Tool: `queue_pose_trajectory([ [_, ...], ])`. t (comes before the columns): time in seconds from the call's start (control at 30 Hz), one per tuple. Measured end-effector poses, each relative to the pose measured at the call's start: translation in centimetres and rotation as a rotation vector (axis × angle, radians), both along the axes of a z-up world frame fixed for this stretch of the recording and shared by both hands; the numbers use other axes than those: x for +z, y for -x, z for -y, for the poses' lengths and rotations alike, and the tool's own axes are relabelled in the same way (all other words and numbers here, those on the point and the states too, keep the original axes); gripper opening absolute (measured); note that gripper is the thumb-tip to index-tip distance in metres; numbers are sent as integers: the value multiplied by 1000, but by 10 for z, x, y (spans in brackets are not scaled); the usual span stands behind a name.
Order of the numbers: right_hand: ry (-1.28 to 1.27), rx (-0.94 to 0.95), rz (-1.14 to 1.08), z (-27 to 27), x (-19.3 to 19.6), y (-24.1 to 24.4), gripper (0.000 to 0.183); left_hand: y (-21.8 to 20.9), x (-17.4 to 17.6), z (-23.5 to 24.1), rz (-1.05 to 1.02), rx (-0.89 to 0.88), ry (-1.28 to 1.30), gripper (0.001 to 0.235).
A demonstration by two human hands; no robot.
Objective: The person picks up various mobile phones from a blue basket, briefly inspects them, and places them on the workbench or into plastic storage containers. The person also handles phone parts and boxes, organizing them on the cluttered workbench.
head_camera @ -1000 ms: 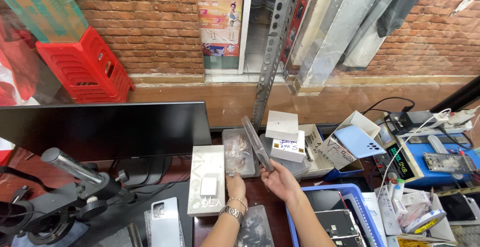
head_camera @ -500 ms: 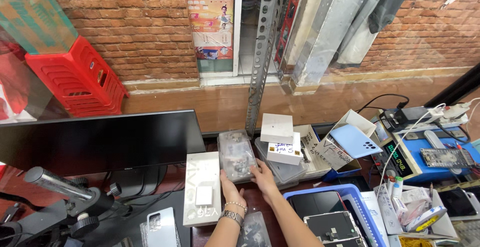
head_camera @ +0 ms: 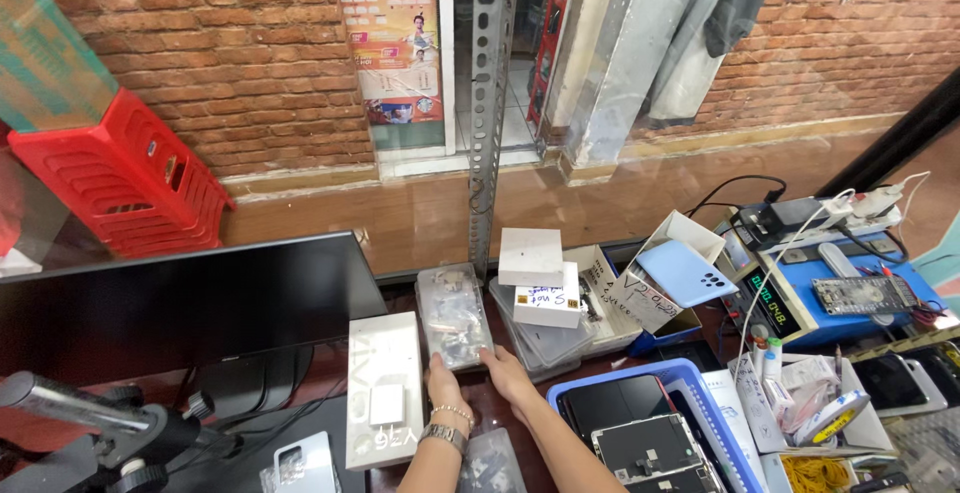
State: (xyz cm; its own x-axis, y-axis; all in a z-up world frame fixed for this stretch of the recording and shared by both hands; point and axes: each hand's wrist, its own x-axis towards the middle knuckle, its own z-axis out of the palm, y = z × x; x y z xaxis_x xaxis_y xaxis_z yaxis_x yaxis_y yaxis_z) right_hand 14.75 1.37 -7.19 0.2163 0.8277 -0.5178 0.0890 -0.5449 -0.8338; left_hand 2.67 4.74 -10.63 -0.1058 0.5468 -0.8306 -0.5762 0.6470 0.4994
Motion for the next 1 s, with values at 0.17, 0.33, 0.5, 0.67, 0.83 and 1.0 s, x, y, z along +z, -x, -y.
queue_pose_trajectory([
  [0.17,-123,-71,-34,-9,-10,-3,67,6,-18,-14,-127,-95,-202,63],
  [0.33,-148,-43,-28,2,-12,4,58,7,-27,-21,-265,-206,-417,58],
  [0.5,-96,-74,-59,18,-2,5,56,3,-22,-10,-358,-218,-352,59],
  [0.67,-119,-103,-177,0,1,11,57,6,-9,-37,-244,-163,-373,62],
  [0.83,13,-173,-339,-3,-8,8,61,0,-3,-39,-177,-126,-199,62],
  [1.0,-171,-93,-155,-6,-11,-6,63,-5,-11,-34,-301,-242,-307,64],
])
